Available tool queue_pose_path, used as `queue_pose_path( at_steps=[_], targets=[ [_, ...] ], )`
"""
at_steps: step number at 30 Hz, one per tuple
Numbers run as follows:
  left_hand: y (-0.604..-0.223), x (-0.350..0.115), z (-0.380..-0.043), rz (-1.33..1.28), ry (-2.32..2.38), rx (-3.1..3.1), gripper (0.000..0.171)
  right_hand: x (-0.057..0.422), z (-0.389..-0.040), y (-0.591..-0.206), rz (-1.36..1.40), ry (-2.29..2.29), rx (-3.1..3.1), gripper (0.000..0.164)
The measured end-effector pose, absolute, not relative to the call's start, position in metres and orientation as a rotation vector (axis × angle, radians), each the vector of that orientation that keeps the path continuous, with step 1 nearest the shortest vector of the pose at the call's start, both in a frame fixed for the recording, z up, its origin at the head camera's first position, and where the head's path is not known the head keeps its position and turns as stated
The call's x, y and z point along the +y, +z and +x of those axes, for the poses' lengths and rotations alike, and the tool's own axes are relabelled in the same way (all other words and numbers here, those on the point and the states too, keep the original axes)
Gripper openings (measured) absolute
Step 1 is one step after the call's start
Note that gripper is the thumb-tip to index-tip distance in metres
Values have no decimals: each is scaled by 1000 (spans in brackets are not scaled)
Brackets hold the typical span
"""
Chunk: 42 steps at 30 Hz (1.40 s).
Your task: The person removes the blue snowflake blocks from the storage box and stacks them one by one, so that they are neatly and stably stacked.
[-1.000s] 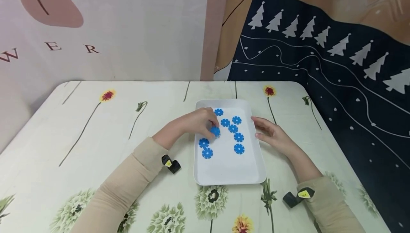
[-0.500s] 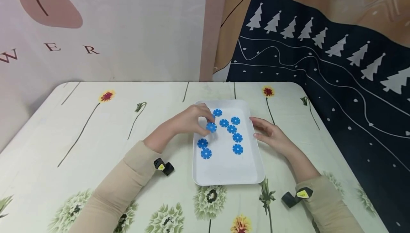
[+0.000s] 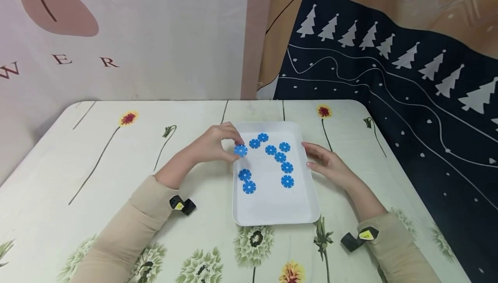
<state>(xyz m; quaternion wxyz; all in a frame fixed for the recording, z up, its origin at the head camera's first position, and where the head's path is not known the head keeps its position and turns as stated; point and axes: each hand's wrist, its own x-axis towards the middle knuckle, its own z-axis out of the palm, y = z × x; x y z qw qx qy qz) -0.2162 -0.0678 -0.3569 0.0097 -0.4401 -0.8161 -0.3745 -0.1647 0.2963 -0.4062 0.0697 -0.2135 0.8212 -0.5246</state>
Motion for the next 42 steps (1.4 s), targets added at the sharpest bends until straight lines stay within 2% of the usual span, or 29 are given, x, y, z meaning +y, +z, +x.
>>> queue_pose_path(
  at_steps=[9,19,42],
  targets=[
    [-361,-96,-212,-1375,-1205,-2429,23,296,-163,-407,-610,-1553,2489,52],
    [-367,-125,-203,-1197,-1243,-2608,21,296,-164,-406,-602,-1541,2499,53],
    [-394,-147,-203,-1190,-1310,-2804,22,296,-164,-406,-611,-1574,2465,53]
  ],
)
